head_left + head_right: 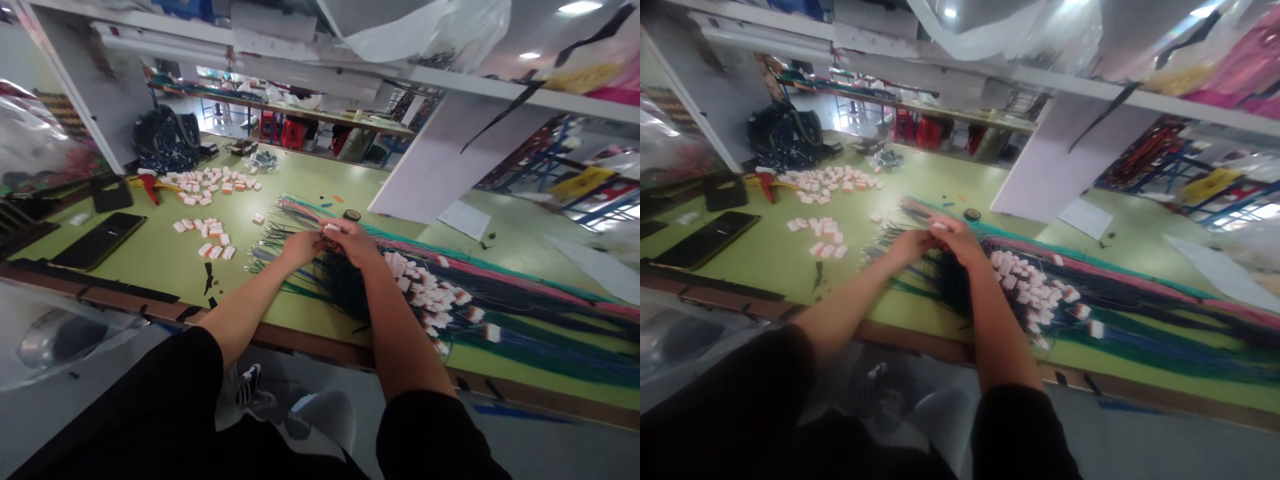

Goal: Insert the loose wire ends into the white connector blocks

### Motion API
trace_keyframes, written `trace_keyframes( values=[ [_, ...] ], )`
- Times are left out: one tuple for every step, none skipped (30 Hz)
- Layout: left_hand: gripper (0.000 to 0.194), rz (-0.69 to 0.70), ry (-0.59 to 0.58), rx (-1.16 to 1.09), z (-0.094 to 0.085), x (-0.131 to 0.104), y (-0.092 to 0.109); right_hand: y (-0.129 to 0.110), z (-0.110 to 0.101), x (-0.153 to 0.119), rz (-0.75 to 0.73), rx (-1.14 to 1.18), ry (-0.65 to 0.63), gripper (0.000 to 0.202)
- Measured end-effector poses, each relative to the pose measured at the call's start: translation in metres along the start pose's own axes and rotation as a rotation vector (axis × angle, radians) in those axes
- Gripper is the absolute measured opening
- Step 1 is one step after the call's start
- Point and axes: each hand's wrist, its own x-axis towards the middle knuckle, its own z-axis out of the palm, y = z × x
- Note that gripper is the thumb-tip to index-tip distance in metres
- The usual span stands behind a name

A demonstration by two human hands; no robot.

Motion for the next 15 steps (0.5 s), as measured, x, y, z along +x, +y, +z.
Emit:
trace_keyframes(
  values=[
    [0.014,-0.015,-0.028,-0.078,0.001,0.000,0.001,-0.001,0.004,0.000,0.007,0.002,0.037,0.032],
    [0.016,-0.029,-0.051,-0.155,0.002,0.001,0.001,-0.001,0.007,0.000,0.012,0.006,0.074,0.028],
    [0.019,-0.041,-0.067,-0.223,0.004,0.001,0.001,-0.001,0.009,0.000,0.016,0.019,0.104,0.026],
    [0.021,-0.050,-0.074,-0.275,0.005,0.001,0.001,-0.001,0.011,0.001,0.017,0.035,0.125,0.025],
    [0.020,-0.061,-0.078,-0.309,0.007,0.001,0.001,-0.001,0.012,0.001,0.019,0.046,0.139,0.024],
    [0.017,-0.075,-0.079,-0.337,0.009,0.001,0.000,-0.001,0.012,0.002,0.023,0.048,0.152,0.024],
    [0.012,-0.095,-0.077,-0.371,0.012,0.002,0.000,0.000,0.011,0.002,0.026,0.045,0.167,0.025],
    [0.008,-0.118,-0.074,-0.407,0.014,0.002,-0.001,0.001,0.010,0.003,0.027,0.040,0.177,0.025],
    [0.008,-0.142,-0.068,-0.439,0.016,0.002,-0.002,0.002,0.009,0.003,0.028,0.031,0.185,0.026],
    [0.008,-0.165,-0.064,-0.467,0.017,0.002,-0.003,0.004,0.008,0.004,0.030,0.022,0.191,0.027],
    [0.007,-0.185,-0.063,-0.491,0.019,0.003,-0.004,0.005,0.007,0.005,0.033,0.016,0.200,0.028],
    [0.006,-0.201,-0.063,-0.511,0.019,0.003,-0.005,0.007,0.007,0.006,0.040,0.012,0.209,0.028],
    [0.008,-0.213,-0.064,-0.528,0.020,0.003,-0.006,0.008,0.007,0.007,0.049,0.007,0.219,0.029],
    [0.011,-0.219,-0.064,-0.544,0.020,0.004,-0.007,0.009,0.008,0.007,0.059,0.004,0.232,0.029],
    [0.014,-0.221,-0.061,-0.559,0.020,0.004,-0.008,0.009,0.008,0.007,0.071,0.002,0.250,0.029]
  ],
)
